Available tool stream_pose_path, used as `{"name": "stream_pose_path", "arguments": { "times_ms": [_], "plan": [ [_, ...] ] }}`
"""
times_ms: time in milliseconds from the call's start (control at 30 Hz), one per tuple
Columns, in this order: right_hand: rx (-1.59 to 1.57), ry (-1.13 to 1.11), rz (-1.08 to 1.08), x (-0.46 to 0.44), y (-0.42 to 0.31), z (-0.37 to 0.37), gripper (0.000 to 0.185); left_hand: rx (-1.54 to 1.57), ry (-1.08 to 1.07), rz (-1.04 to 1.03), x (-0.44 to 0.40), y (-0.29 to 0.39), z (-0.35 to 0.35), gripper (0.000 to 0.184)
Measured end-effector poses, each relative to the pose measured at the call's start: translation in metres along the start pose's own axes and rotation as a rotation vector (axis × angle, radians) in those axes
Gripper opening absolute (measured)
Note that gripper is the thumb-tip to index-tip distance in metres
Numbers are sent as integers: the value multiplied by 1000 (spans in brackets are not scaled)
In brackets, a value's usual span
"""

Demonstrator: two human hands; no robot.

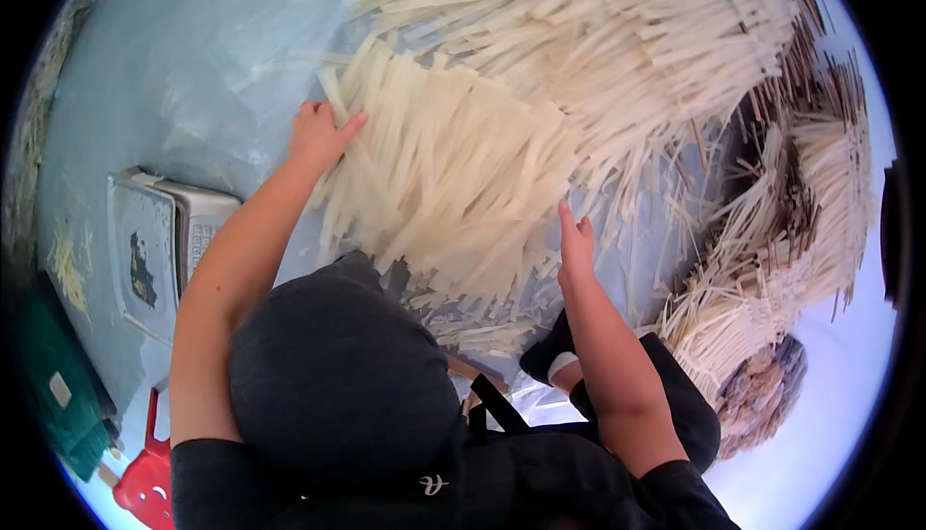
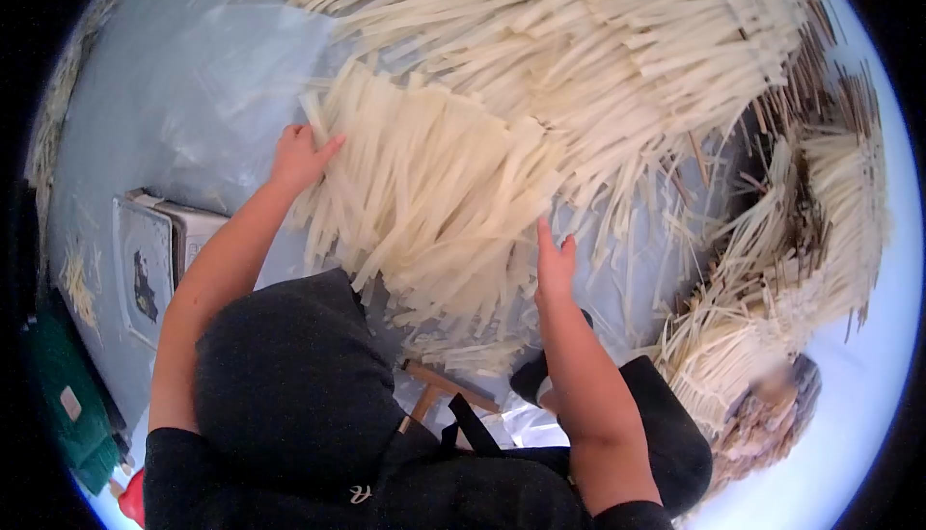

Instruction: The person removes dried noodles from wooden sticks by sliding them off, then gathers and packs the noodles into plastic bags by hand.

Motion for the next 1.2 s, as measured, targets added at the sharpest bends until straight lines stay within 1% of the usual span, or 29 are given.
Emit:
{"name": "stream_pose_path", "arguments": {
  "times_ms": [67, 133, 200, 233, 267, 300, 333, 367, 400, 433, 467, 533, 567, 633, 667, 733, 767, 833, 867, 900, 933, 967, 1000, 1033, 1067, 1100, 1133, 1167, 1200],
  "plan": [
    [-66, 63, -3, -7, 5, 4, 79, -40, 19, -49, 2, 6, -4, 81],
    [-132, 117, 2, -14, 12, 13, 78, 204, -43, 11, 2, 7, -3, 83],
    [-190, 172, 366, -18, 13, 28, 76, 230, -2, -3, 9, 13, -3, 84],
    [-188, 180, 361, -20, 15, 40, 76, 260, 40, -5, 12, 16, -3, 86],
    [-170, 92, 276, -23, 18, 50, 75, 260, 34, -8, 12, 19, -6, 86],
    [-152, 0, 191, -26, 21, 55, 74, 330, -9, 40, 11, 20, -10, 86],
    [-151, 2, 189, -28, 23, 55, 74, 398, -51, 88, 12, 20, -13, 87],
    [-105, -110, 27, -29, 28, 48, 76, 396, -52, 88, 12, 23, -16, 87],
    [-61, -224, -134, -30, 33, 38, 79, 500, -162, 128, 13, 26, -21, 85],
    [-95, -263, -154, -23, 28, 21, 84, 602, -267, 168, 13, 31, -24, 83],
    [-130, -303, -174, -11, 20, 1, 88, 596, -258, 170, 16, 36, -25, 83],
    [-190, -477, -32, -1, -4, -33, 96, 666, -253, 12, 29, 54, -30, 63],
    [-195, -481, -33, -3, -7, -43, 96, 660, -249, 13, 34, 61, -33, 63],
    [-208, -549, 37, -7, -14, -54, 91, 624, -388, 13, 45, 76, -46, 60],
    [-208, -551, 42, -11, -14, -54, 91, 626, -383, 12, 48, 77, -58, 60],
    [-54, -505, 21, -24, -11, -48, 81, 804, -394, -93, 60, 82, -82, 59],
    [-47, -508, 26, -28, -13, -41, 81, 811, -389, -90, 73, 91, -72, 59],
    [26, -628, 49, -34, -15, -23, 73, 919, -624, -60, 106, 109, -57, 59],
    [26, -631, 48, -34, -20, -13, 73, 998, -710, -43, 124, 112, -67, 61],
    [94, -686, 73, -32, -29, -4, 72, 1076, -789, -22, 137, 114, -75, 62],
    [162, -743, 98, -32, -34, 2, 72, 1073, -780, -13, 144, 117, -72, 62],
    [159, -758, 98, -38, -33, 7, 72, 1005, -917, -5, 152, 121, -68, 63],
    [215, -720, 146, -47, -31, 12, 73, 936, -1054, 4, 157, 122, -66, 64],
    [273, -681, 194, -56, -28, 16, 74, 939, -1046, 14, 154, 117, -73, 64],
    [276, -689, 194, -66, -21, 18, 74, 991, -891, -156, 146, 116, -81, 66],
    [427, -402, 469, -79, -20, 22, 73, 1033, -728, -327, 139, 114, -87, 69],
    [564, -98, 739, -84, -24, 23, 72, 1038, -719, -326, 135, 111, -84, 69],
    [565, -101, 748, -66, -46, 15, 72, 937, -655, -362, 131, 108, -77, 71],
    [505, -74, 889, -45, -71, 8, 67, 836, -594, -396, 127, 106, -71, 73]
  ]
}}
Point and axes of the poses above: each hand's wrist, its own x-axis away from the middle knuckle, its own z-axis out of the back of the hand, y = z × x, the point moved 2 cm from there along -x, towards the middle knuckle, and after that the axes turned 9 degrees about -x, right-handed, at the moved point
